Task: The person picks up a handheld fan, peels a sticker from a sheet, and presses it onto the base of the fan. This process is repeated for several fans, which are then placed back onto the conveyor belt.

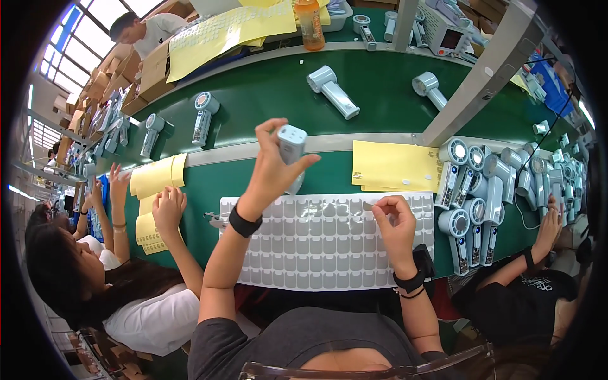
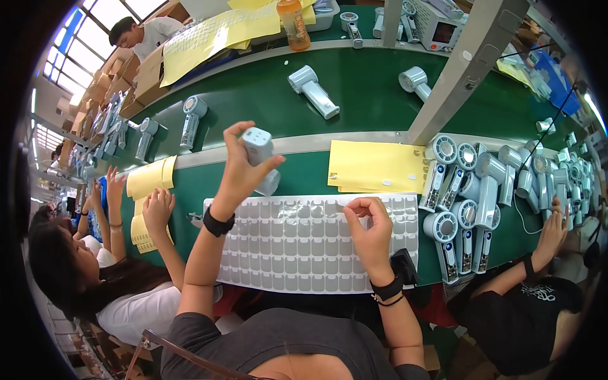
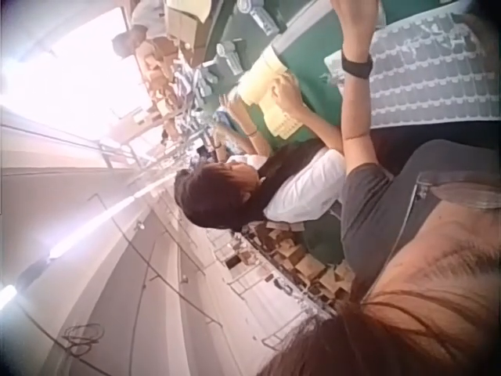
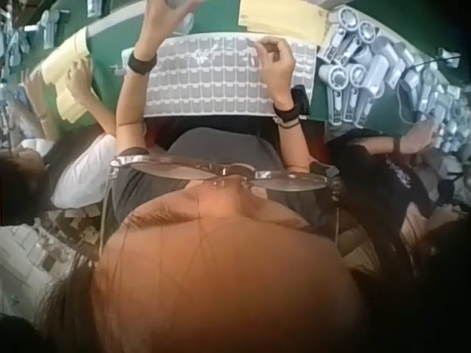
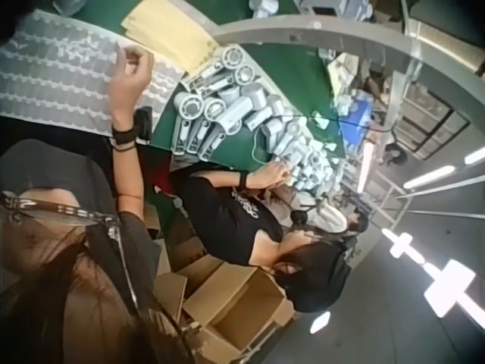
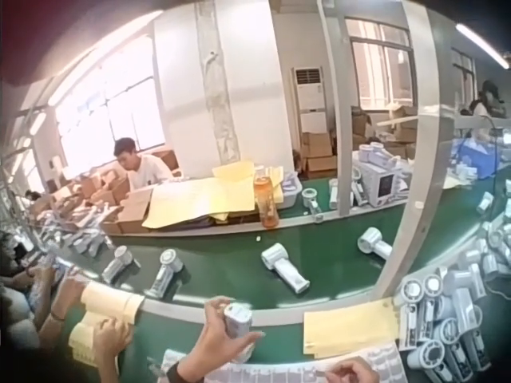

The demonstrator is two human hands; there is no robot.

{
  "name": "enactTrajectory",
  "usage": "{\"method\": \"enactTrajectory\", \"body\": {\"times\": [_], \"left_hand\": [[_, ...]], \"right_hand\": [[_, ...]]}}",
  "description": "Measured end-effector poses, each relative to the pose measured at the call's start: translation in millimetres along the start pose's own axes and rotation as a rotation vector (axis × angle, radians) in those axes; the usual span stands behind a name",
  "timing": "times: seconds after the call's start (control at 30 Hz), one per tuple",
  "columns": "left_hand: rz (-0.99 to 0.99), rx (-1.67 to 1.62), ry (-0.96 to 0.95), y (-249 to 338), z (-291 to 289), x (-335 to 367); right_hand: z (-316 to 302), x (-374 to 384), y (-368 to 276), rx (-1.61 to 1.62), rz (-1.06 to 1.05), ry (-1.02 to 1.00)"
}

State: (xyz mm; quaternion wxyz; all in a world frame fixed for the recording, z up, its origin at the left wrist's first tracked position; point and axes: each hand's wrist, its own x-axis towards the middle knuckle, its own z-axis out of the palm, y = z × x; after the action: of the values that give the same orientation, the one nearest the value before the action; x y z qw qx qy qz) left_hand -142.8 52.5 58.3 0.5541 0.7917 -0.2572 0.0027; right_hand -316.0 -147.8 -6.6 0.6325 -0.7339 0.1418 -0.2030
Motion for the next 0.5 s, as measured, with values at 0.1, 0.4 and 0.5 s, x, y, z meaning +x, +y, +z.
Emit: {"method": "enactTrajectory", "body": {"times": [0.1,0.4,0.5], "left_hand": [[0.053,-0.077,-0.052,-8,22,-5],[0.339,0.154,-0.216,31,41,-36],[0.349,0.027,-0.176,31,50,-47]], "right_hand": [[-6,4,-14,0.081,-0.002,-0.018],[-15,13,-77,0.446,0.171,-0.118],[-8,19,-85,0.495,0.214,-0.195]]}}
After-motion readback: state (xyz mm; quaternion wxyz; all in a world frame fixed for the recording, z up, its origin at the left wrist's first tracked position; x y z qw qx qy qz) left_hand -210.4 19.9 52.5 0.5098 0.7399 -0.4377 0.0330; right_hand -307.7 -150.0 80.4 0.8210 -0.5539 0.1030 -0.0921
